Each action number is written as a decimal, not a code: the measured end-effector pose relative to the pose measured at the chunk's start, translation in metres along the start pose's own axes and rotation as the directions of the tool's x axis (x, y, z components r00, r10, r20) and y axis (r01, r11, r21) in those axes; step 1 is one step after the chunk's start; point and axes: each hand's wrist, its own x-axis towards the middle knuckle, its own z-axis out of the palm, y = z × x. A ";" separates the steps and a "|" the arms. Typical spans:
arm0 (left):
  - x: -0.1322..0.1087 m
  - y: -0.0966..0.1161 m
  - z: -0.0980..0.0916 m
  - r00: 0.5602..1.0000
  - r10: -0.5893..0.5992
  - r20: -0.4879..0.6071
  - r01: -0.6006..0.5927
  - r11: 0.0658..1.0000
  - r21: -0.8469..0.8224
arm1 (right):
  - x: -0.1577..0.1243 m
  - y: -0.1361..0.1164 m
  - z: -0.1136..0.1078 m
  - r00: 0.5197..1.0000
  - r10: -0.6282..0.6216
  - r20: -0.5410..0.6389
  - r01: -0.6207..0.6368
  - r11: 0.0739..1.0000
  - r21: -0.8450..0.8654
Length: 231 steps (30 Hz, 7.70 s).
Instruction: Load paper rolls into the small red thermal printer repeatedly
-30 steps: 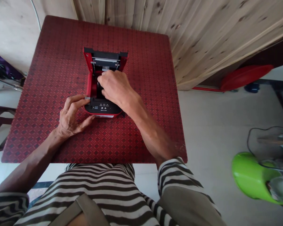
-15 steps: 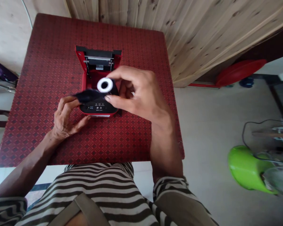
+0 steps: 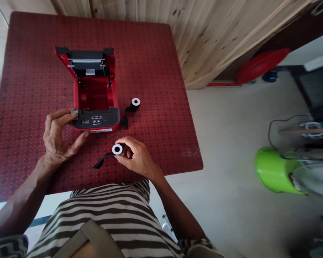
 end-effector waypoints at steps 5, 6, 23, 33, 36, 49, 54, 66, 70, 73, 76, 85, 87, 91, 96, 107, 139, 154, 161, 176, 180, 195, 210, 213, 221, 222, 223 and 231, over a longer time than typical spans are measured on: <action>0.000 -0.002 0.000 1.000 0.014 -0.004 -0.014 1.000 0.007 | -0.005 -0.001 -0.027 0.990 0.086 0.114 -0.095 0.993 0.077; 0.000 -0.002 0.000 1.000 0.014 0.001 -0.014 1.000 0.012 | -0.003 -0.001 -0.036 0.989 0.115 0.098 -0.124 0.987 0.097; -0.002 0.003 -0.001 0.999 -0.033 0.036 0.034 0.999 -0.037 | 0.077 0.024 -0.080 0.933 -0.019 -0.359 -0.011 0.997 -0.081; -0.006 0.005 0.001 0.999 -0.031 0.044 0.032 0.999 -0.031 | 0.104 -0.108 -0.076 0.944 -0.300 0.133 0.319 0.739 -0.593; -0.005 0.005 0.001 0.999 -0.016 0.049 0.017 1.000 -0.024 | 0.138 -0.101 -0.046 0.942 -0.228 0.247 0.336 0.610 -0.718; -0.006 0.009 0.001 0.997 -0.021 0.077 0.025 0.998 -0.059 | 0.174 -0.087 -0.021 0.966 -0.029 0.257 0.246 0.420 -0.874; -0.005 0.009 0.001 0.995 -0.038 0.090 0.043 0.998 -0.052 | 0.177 -0.077 -0.020 0.967 -0.053 0.249 0.244 0.473 -0.847; 0.003 0.005 -0.010 0.995 -0.092 0.036 0.096 0.984 -0.153 | 0.130 -0.075 -0.050 0.861 -0.417 0.291 0.504 0.779 -0.374; 0.040 -0.001 -0.032 1.000 -0.003 0.011 0.004 0.994 -0.105 | 0.121 -0.067 -0.046 0.826 -0.515 0.228 0.561 0.720 -0.407; 0.083 -0.018 -0.040 0.999 0.038 -0.022 -0.038 0.999 -0.020 | 0.113 -0.064 -0.040 0.801 -0.579 0.150 0.572 0.667 -0.478; 0.123 -0.044 -0.030 0.999 -0.038 -0.003 0.038 0.999 -0.038 | 0.104 -0.061 -0.031 0.770 -0.631 0.093 0.557 0.595 -0.579; 0.117 -0.030 -0.012 0.993 -0.008 0.117 0.031 0.980 -0.195 | 0.089 -0.049 -0.007 0.641 -0.767 0.026 0.521 0.410 -0.748; 0.105 -0.018 -0.018 0.991 0.004 0.133 0.025 0.978 -0.209 | 0.087 -0.046 -0.004 0.632 -0.775 0.007 0.520 0.417 -0.746; 0.084 -0.013 -0.020 0.985 0.045 0.167 -0.008 0.977 -0.212 | 0.083 -0.042 0.000 0.588 -0.808 -0.039 0.520 0.414 -0.747; 0.064 -0.019 -0.012 0.979 0.093 0.182 -0.056 0.978 -0.201 | 0.079 -0.041 0.001 0.613 -0.789 -0.046 0.500 0.432 -0.751; 0.056 -0.027 -0.004 0.961 0.239 0.142 -0.222 0.967 -0.125 | 0.076 -0.039 -0.002 0.716 -0.696 -0.052 0.484 0.549 -0.681; 0.003 -0.006 -0.004 0.998 0.063 -0.024 -0.062 0.998 0.024 | 0.107 0.050 -0.019 0.907 -0.240 -0.345 0.187 0.966 -0.179; 0.003 -0.010 -0.005 0.998 0.062 -0.004 -0.062 0.998 0.032 | 0.106 0.051 -0.019 0.918 -0.208 -0.337 0.150 0.970 -0.190; 0.002 -0.012 -0.005 0.996 0.080 -0.028 -0.076 0.989 0.123 | 0.106 0.052 -0.017 0.907 -0.225 -0.356 0.172 0.969 -0.176; 0.006 -0.014 -0.002 0.998 0.041 -0.048 -0.040 0.999 0.024 | 0.105 0.049 -0.016 0.917 -0.170 -0.360 0.140 0.984 -0.109; 0.005 -0.016 0.004 0.995 0.072 -0.068 -0.070 0.997 0.024 | 0.100 0.040 -0.024 0.888 -0.153 -0.434 0.115 0.987 -0.111; -0.002 -0.008 0.006 0.995 0.103 -0.002 -0.103 0.995 0.008 | 0.175 -0.089 -0.013 0.946 -0.116 0.303 0.320 0.486 -0.813; -0.006 -0.009 0.008 0.997 0.081 0.012 -0.081 0.997 0.016 | 0.148 -0.099 -0.030 0.950 -0.271 0.154 0.292 0.604 -0.742; -0.006 -0.010 0.008 0.997 0.082 0.017 -0.082 0.996 0.020 | 0.120 -0.094 -0.048 0.912 -0.405 -0.065 0.299 0.766 -0.569; -0.003 -0.009 0.009 0.997 0.077 -0.010 -0.076 0.996 0.037 | 0.092 0.028 -0.082 0.788 -0.157 -0.596 0.090 0.986 -0.140; -0.003 -0.009 0.009 0.997 0.075 -0.012 -0.075 0.997 0.037 | 0.091 0.042 -0.080 0.797 -0.116 -0.593 0.055 0.991 -0.119; -0.003 -0.009 0.009 0.997 0.072 -0.012 -0.072 0.997 0.036 | 0.090 0.054 -0.076 0.808 -0.081 -0.583 0.026 0.994 -0.103; -0.003 -0.008 0.006 1.000 0.009 0.027 -0.008 0.999 -0.031 | 0.081 0.074 -0.065 0.851 -0.084 -0.518 0.021 0.992 -0.126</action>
